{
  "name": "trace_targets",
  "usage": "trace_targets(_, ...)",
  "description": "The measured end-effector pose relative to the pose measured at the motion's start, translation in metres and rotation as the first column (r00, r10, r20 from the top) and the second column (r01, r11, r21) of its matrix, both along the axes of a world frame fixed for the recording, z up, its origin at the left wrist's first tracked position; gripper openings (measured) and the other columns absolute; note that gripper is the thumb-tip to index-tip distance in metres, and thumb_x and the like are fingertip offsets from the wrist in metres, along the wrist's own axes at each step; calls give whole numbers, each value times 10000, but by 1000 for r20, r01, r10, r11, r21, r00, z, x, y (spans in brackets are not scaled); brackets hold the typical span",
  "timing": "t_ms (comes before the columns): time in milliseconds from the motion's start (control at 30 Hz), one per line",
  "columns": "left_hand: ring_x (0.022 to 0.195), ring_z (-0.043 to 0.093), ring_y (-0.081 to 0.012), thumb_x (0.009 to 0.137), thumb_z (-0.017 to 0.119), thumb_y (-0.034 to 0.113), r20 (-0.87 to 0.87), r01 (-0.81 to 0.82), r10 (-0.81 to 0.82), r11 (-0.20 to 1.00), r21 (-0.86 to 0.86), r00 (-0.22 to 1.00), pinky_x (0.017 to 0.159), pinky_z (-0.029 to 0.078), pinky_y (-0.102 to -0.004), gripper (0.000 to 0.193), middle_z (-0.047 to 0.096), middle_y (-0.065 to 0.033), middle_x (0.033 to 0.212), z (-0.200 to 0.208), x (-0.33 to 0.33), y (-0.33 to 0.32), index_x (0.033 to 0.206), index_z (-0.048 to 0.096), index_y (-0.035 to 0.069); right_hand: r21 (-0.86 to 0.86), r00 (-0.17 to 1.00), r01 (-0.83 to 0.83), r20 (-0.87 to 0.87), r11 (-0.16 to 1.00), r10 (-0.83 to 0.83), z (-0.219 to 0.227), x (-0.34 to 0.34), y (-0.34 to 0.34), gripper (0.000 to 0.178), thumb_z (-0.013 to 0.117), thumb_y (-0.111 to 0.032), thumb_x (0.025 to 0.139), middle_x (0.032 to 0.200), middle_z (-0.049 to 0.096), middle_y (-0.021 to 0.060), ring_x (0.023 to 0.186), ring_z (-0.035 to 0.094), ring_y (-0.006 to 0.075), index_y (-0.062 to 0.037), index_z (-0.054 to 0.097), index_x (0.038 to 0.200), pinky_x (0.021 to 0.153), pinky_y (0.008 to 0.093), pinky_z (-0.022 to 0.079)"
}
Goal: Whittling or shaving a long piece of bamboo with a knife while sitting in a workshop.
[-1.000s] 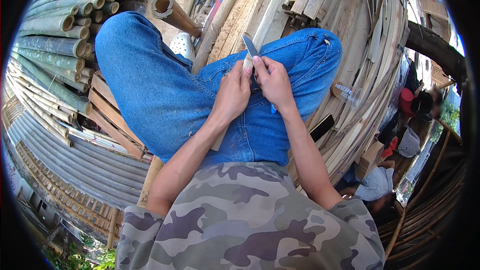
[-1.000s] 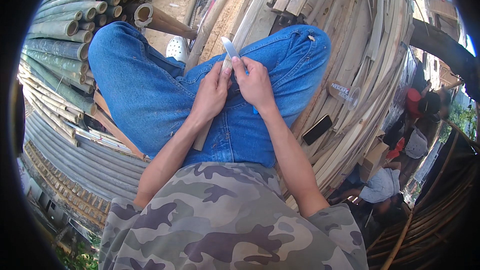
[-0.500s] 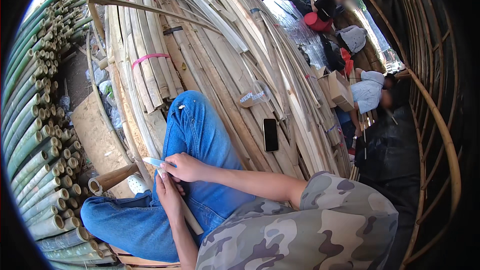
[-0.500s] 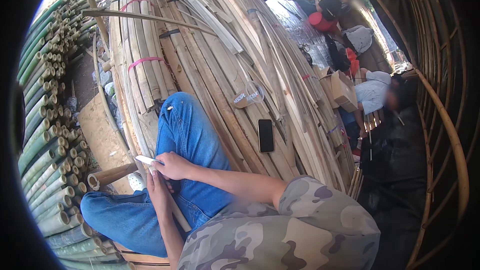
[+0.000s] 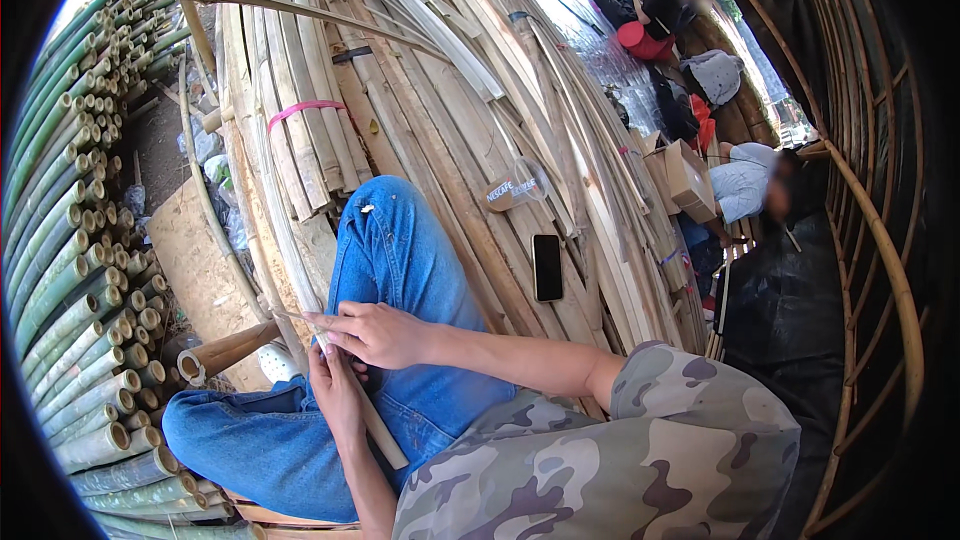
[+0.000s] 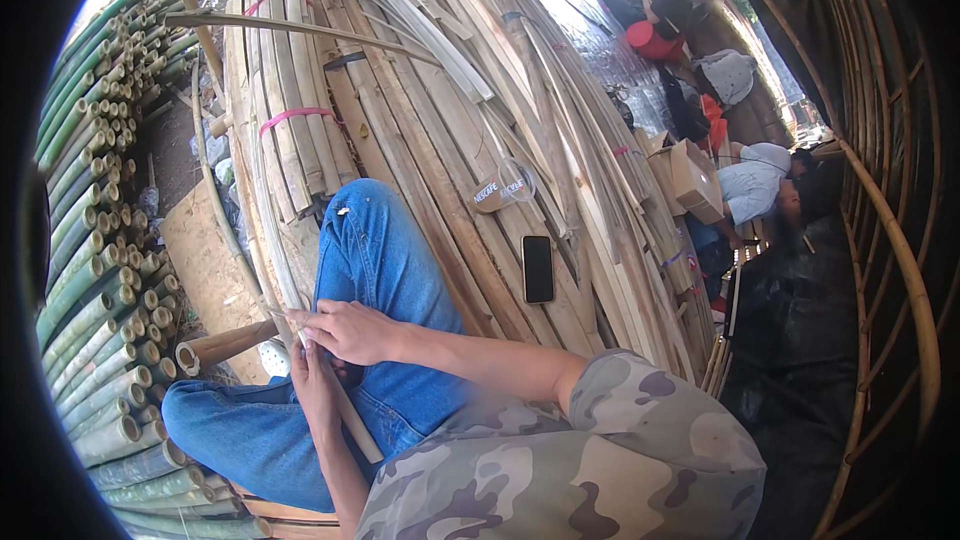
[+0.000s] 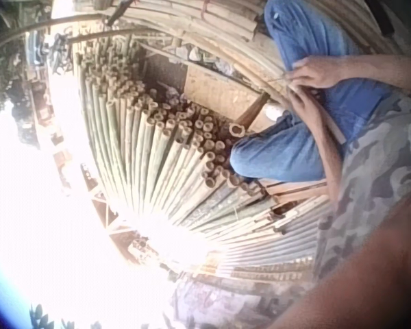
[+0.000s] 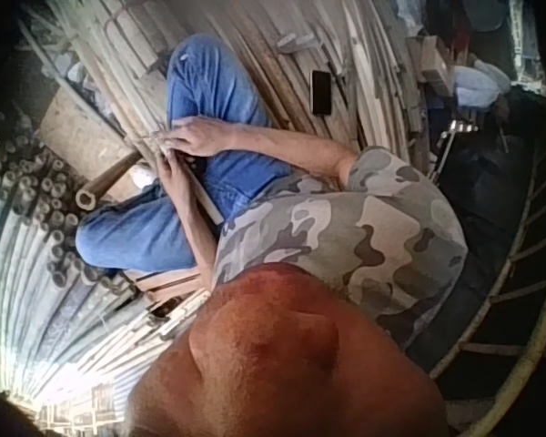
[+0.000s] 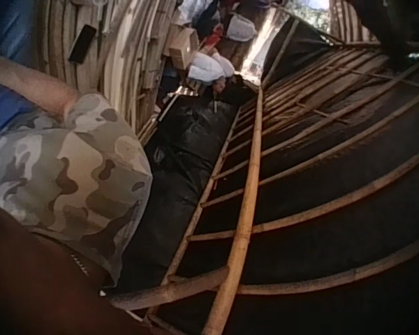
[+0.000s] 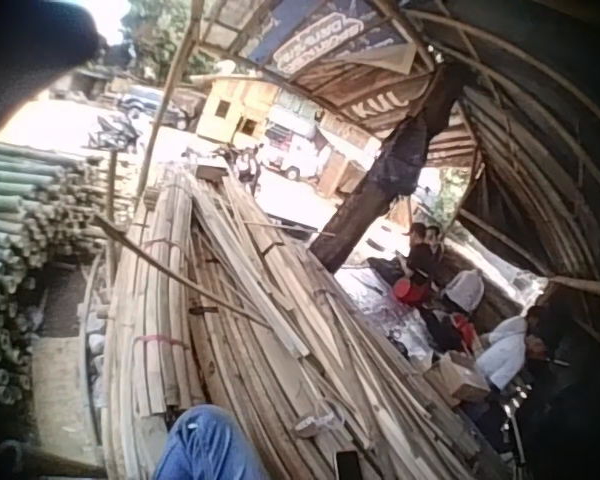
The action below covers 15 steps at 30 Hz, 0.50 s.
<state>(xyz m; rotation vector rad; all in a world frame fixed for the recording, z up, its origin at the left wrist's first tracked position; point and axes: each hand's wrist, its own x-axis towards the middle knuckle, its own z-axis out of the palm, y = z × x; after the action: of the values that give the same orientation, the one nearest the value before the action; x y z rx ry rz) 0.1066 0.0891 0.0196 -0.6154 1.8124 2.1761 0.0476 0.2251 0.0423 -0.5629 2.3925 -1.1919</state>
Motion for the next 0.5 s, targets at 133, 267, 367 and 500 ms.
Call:
trace_targets(133, 562, 481, -34, 1074, 411, 259, 22, -31, 29, 998, 61, 999, 500, 411, -194, 261, 524, 21, 712, -8, 3, -3, 1109, 530, 29, -130, 994, 45, 107, 991, -31, -8, 8, -6, 453, 434, -218, 1010, 703, 674, 189, 656, 684, 330, -173, 455, 1460, 684, 457, 553)
trace_targets(267, 490, 402, -24, 1075, 407, 252, 19, -23, 22, 998, 51, 1000, 426, 323, -199, 270, 467, 44, 648, -11, 7, 0, 1215, 493, 38, -42, 999, 49, -20, 998, -50, -10, 4, -11, 451, 470, -236, 990, 760, 681, 223, 718, 678, 386, -187, 485, 1438, 699, 469, 550)
trace_targets(367, 464, 353, -16, 1074, 405, 259, 91, -76, 61, 983, 166, 994, 404, 272, -203, 284, 423, 60, 624, -10, 5, -2, 1258, 487, 59, -33, 997, 76, 13, 997, -75, -3, 4, -20, 438, 491, -253, 977, 821, 679, 243, 758, 665, 424, -184, 523, 1408, 719, 477, 547)
trace_targets(500, 458, 330, -12, 1071, 398, 263, 207, -227, 180, 946, 230, 962, 402, 243, -208, 264, 381, 75, 600, 5, -1, 1, 1240, 511, 95, -141, 998, 59, -6, 988, -61, -10, 13, -13, 392, 513, -230, 985, 955, 690, 233, 764, 672, 398, -158, 570, 1366, 719, 445, 541)
